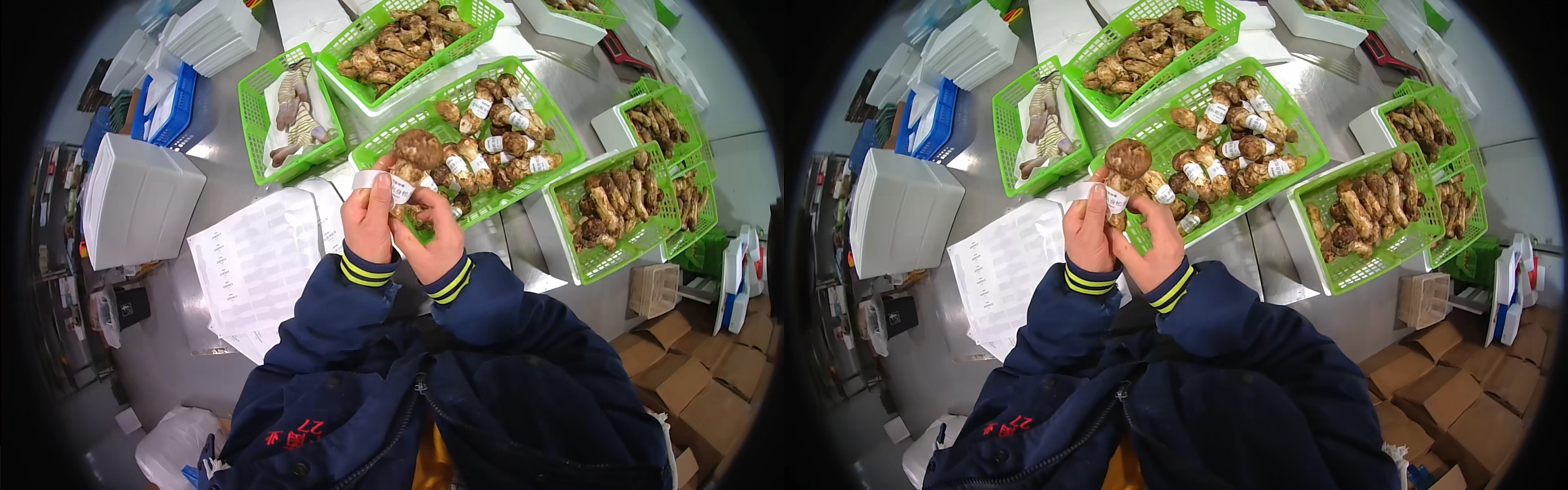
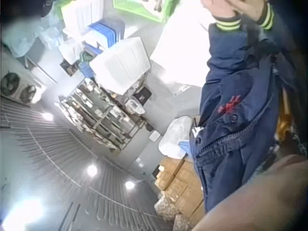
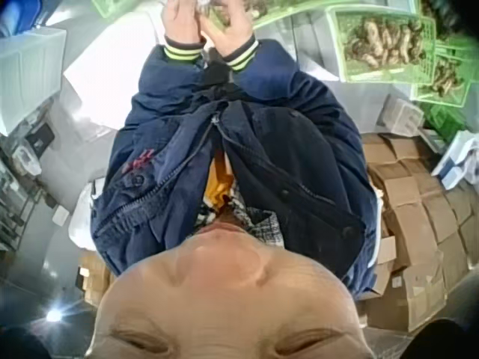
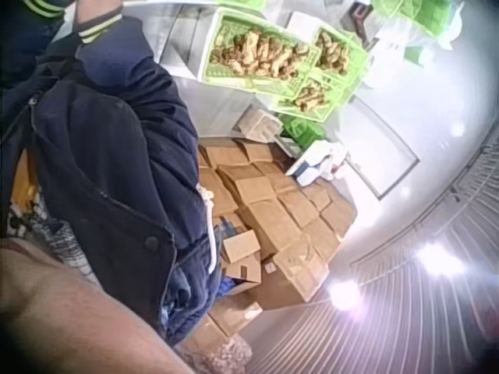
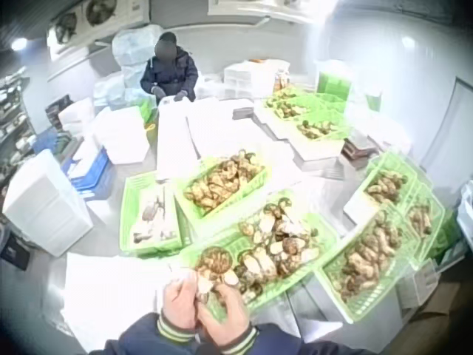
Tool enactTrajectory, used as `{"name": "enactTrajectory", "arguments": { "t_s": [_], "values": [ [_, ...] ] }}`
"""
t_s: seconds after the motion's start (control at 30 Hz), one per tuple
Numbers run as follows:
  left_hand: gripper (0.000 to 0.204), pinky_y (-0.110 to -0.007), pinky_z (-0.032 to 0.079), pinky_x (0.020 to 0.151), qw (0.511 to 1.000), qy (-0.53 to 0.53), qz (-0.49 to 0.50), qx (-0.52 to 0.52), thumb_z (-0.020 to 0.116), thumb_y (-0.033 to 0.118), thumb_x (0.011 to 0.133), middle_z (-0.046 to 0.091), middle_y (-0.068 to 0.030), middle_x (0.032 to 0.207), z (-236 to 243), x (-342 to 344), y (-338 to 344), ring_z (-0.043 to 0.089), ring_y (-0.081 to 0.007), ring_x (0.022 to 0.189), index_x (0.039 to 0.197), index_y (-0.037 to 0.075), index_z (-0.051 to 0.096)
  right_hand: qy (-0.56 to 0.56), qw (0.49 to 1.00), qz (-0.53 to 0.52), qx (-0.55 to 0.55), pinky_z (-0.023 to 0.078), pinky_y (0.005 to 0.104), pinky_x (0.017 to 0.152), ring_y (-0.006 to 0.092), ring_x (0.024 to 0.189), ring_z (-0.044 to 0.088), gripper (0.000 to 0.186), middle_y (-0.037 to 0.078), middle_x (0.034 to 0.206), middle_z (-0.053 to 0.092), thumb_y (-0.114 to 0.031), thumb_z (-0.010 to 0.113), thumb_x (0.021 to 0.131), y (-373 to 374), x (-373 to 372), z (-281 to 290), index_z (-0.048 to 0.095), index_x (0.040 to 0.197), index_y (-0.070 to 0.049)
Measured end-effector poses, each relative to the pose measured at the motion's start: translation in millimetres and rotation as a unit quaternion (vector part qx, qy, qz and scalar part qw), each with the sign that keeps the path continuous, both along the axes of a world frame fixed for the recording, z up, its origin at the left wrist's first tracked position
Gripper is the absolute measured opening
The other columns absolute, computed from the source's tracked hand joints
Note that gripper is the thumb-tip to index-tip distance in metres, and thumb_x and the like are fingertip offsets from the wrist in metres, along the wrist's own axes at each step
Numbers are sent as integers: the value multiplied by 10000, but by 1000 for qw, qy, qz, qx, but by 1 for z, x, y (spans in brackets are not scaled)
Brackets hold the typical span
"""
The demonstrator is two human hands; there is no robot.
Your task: The person picks mushrooms from green baskets, wraps small paper labels around their stems, and places them back. They repeatedly flip through a stack of printed sheets on the table while handling the mushrooms.
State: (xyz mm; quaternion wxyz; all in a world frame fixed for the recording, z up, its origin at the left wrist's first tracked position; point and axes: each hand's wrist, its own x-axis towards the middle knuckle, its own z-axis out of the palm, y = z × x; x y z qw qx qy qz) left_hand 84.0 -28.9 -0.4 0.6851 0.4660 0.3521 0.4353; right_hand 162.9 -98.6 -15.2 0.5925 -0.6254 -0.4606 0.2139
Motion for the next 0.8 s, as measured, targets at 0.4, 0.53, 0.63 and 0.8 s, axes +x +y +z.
{"name": "enactTrajectory", "arguments": {
  "t_s": [0.4,0.53,0.63,0.8],
  "values": [
    [353,-228,453,749,990,-114,69,-50,609,22,813,582,-84,960,0,6,-1,553,-114,851,1134,-76,498,195,980,45,21,430,294,876,202,1037,524,452,164,1140,512,67,546,811,8,-9,-13,335,1211,63],
    [343,-225,465,722,997,-63,22,-44,609,9,796,600,-82,924,-3,-5,10,568,-113,807,1117,-59,510,302,948,88,39,419,295,887,196,1047,516,461,153,1139,511,59,558,809,8,-5,-14,333,1211,63],
    [361,-235,463,743,994,-84,-31,-61,612,13,794,588,-79,948,-8,-12,22,564,-120,838,1128,-49,489,331,935,121,41,433,286,863,179,1010,538,449,136,1097,536,39,570,813,7,4,-14,348,1203,61],
    [368,-246,457,766,975,-142,-95,-141,607,-13,788,570,-66,950,-12,-19,32,556,-130,875,1119,-29,448,390,901,188,16,462,305,842,196,975,561,378,141,1065,549,35,554,824,5,14,-20,394,1164,75]
  ]
}}
